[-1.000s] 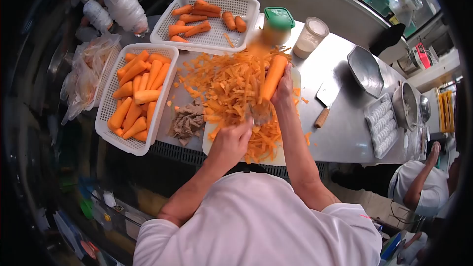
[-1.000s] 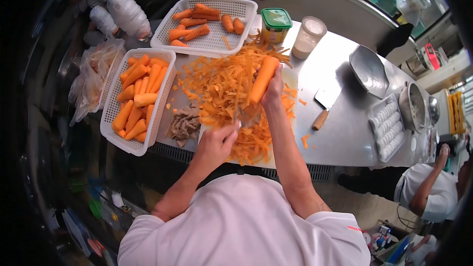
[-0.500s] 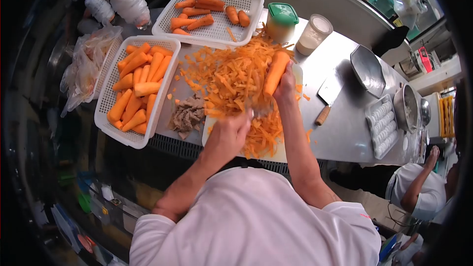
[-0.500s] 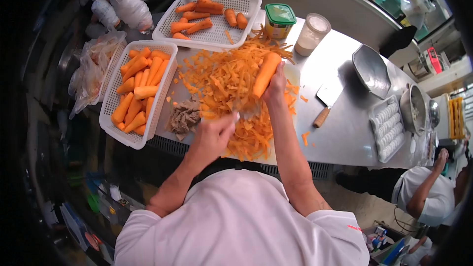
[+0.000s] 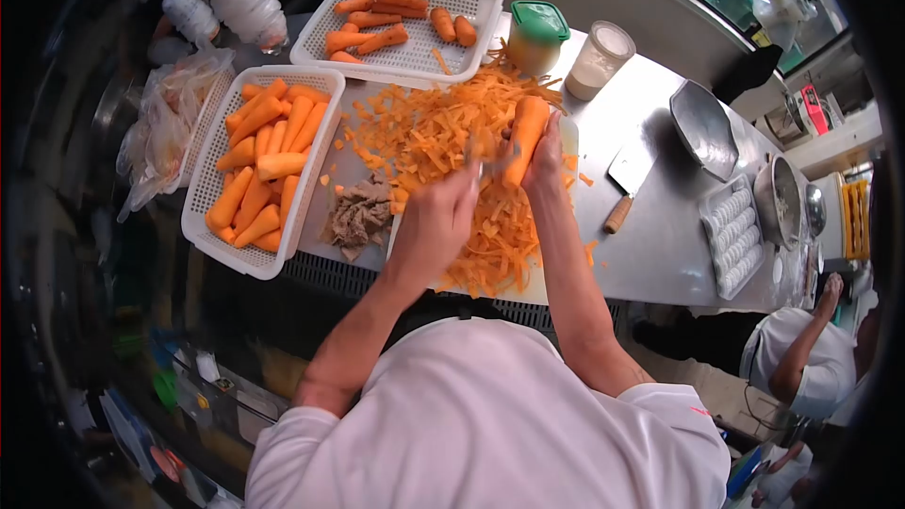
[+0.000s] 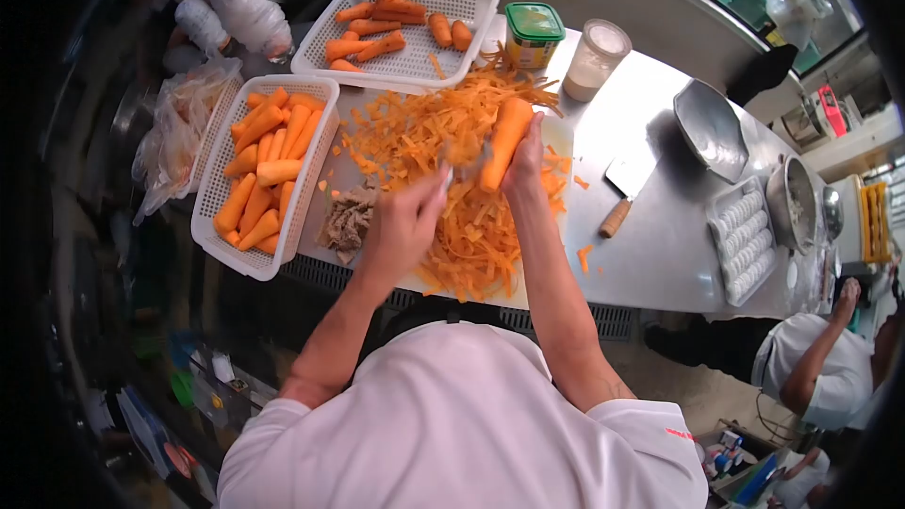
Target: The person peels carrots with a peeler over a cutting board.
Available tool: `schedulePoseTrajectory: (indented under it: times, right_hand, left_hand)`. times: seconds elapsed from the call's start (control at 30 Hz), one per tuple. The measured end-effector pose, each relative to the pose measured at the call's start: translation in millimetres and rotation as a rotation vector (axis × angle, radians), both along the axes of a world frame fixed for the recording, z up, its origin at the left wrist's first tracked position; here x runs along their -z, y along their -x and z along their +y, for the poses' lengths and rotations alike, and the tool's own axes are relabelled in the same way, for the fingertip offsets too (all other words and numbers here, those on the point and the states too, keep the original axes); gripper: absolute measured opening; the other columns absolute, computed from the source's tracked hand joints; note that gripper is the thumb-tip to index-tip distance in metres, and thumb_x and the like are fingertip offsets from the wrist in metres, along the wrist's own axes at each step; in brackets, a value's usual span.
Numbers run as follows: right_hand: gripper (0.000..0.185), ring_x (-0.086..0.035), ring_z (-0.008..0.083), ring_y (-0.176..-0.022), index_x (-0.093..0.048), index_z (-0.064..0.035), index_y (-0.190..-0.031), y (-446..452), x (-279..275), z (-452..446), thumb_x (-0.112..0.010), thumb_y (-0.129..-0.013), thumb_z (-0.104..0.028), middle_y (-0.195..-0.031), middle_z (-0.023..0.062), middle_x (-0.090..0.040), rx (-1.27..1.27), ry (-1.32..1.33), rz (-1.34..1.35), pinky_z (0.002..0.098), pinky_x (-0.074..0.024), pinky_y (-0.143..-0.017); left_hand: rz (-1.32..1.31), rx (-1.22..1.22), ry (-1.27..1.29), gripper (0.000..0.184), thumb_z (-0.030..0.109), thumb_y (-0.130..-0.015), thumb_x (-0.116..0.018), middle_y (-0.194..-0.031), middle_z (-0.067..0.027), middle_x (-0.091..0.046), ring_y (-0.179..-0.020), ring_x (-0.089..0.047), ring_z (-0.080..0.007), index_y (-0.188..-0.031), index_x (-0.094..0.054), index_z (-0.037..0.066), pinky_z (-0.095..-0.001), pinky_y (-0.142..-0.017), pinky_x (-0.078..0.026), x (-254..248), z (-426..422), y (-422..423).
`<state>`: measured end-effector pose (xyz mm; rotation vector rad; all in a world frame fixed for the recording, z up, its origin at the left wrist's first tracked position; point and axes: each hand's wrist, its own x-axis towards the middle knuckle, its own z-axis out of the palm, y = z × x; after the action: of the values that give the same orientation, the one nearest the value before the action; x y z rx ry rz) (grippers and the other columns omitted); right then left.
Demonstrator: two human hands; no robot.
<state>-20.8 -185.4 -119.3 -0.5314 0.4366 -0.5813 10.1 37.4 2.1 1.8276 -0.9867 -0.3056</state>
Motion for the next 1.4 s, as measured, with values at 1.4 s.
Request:
schedulePoseTrajectory:
  times: [1.4]
  right_hand:
    - [0.057, -0.063, 0.0218, -0.075, -0.053, -0.0034, -0.123, -7, -12, 24, -0.03, -0.104, -0.053, -0.09, 0.0115, -0.064, 0.045, 0.136, 0.199, 0.035, -0.0558, -0.063]
  left_hand:
    - [-0.011, -0.066, 0.027, 0.027, 0.006, -0.092, -0.059, -0.08, -0.0268, -0.062, -0.074, -0.066, -0.039, -0.117, -0.065, -0.001, -0.0414, -0.062, -0.05, 3, -32, -27]
